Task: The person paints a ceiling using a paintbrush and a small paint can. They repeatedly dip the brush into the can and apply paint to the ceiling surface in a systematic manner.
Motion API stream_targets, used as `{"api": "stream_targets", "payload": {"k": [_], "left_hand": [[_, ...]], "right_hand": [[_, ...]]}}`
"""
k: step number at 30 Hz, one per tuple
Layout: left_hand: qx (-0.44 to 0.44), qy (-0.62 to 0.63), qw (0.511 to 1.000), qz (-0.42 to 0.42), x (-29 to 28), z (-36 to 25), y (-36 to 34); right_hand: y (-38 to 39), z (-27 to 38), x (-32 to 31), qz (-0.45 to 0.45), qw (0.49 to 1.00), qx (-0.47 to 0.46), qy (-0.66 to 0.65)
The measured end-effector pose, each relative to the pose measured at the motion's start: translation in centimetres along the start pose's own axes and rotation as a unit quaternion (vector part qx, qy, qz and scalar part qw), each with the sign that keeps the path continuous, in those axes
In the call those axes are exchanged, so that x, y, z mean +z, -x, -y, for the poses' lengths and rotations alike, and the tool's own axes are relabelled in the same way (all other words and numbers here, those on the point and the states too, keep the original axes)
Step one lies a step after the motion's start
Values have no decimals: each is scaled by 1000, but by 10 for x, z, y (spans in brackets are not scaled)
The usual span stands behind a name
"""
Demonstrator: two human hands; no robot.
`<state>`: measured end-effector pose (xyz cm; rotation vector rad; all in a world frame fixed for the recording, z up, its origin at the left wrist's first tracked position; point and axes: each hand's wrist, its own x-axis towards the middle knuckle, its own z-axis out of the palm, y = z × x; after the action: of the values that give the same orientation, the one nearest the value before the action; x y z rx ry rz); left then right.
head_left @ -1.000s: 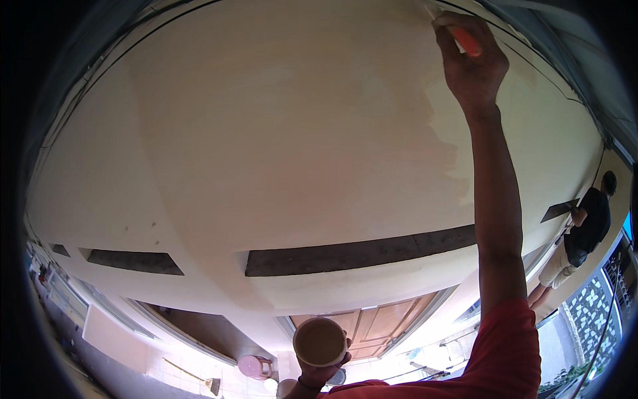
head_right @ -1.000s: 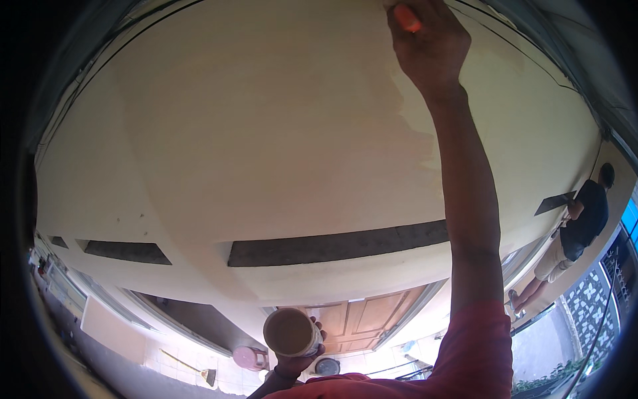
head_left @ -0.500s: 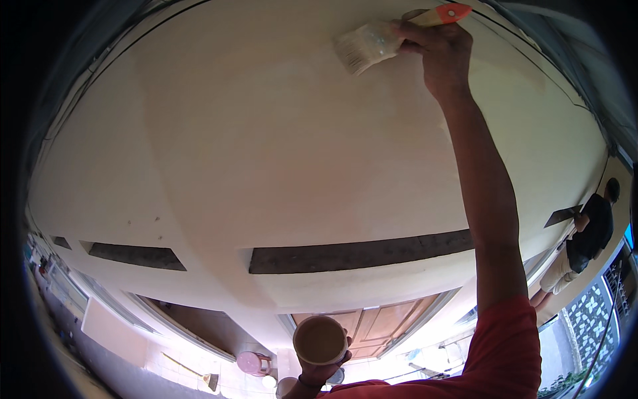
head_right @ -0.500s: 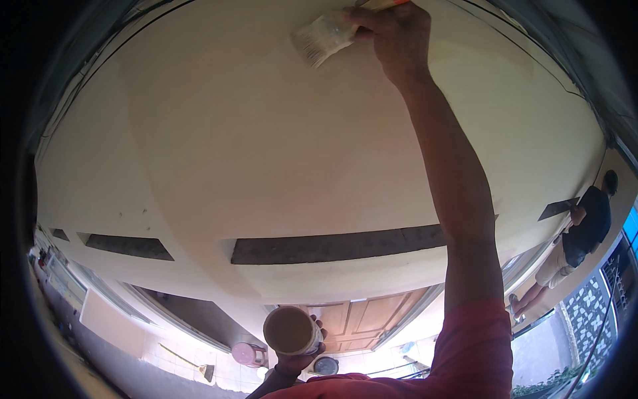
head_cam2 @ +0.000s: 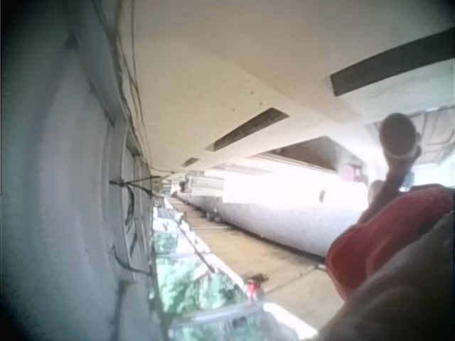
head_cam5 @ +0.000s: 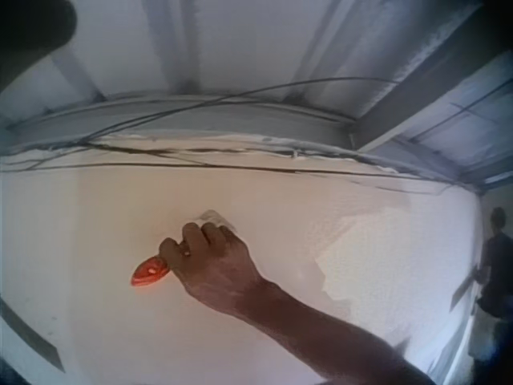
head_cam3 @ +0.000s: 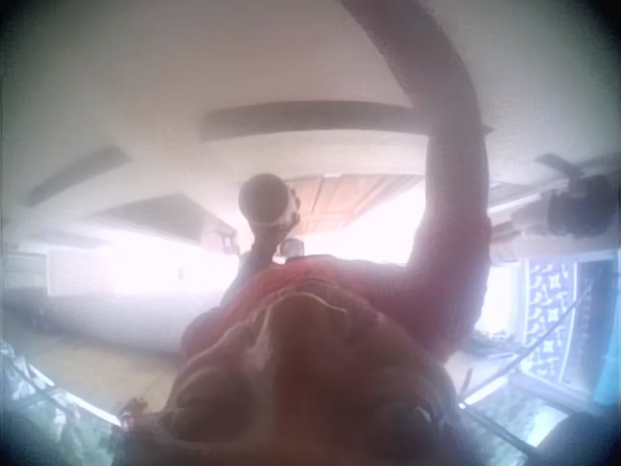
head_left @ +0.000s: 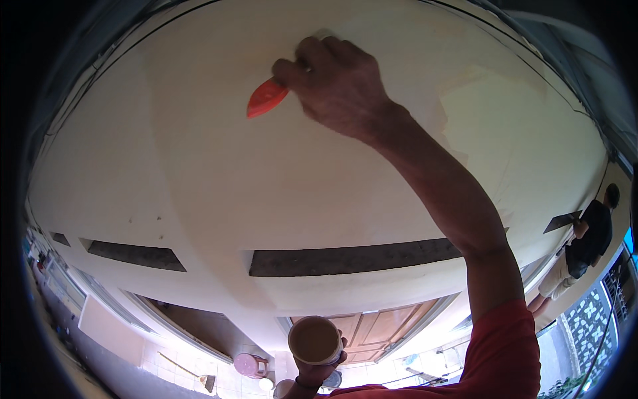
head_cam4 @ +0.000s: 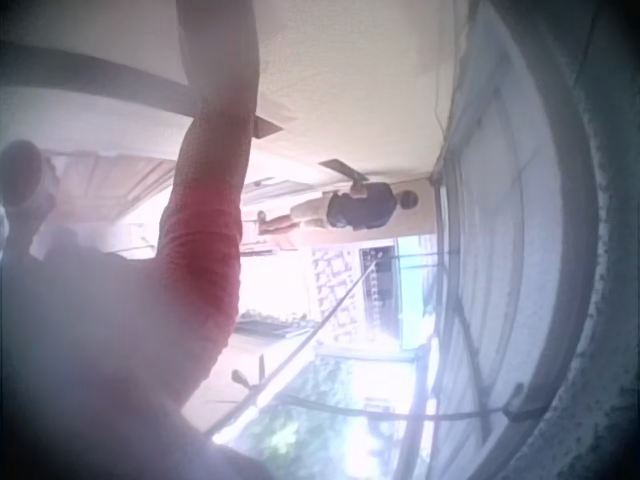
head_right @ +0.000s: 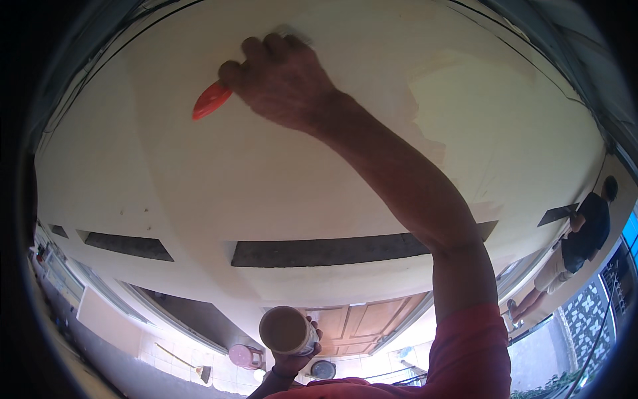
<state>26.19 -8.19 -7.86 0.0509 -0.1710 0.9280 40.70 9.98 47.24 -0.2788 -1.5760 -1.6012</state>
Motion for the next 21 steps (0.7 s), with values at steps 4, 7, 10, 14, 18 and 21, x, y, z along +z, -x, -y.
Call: {"api": "stream_targets", "payload": {"k": [4,7,10,14,18,21], "left_hand": [[3,-15,1000,-26,6,5,-2],[11,-3,999,-38,-2,2,7],[28,-64,996,-52,-2,-2,13],[40,-99,993,-45,-3,-2,11],[37,-95,994,-36,0,-1,11],[28,-71,996,-38,2,-4,13]], "right_hand": [[-15,0,3,-90,929,182,-309],[5,-70,3,-109,796,379,-460],[35,-118,-25,-204,760,443,-430],[60,-157,-72,-195,873,433,-110],[41,-123,-45,-164,973,148,66],[27,-12,4,-33,995,27,95]]}}
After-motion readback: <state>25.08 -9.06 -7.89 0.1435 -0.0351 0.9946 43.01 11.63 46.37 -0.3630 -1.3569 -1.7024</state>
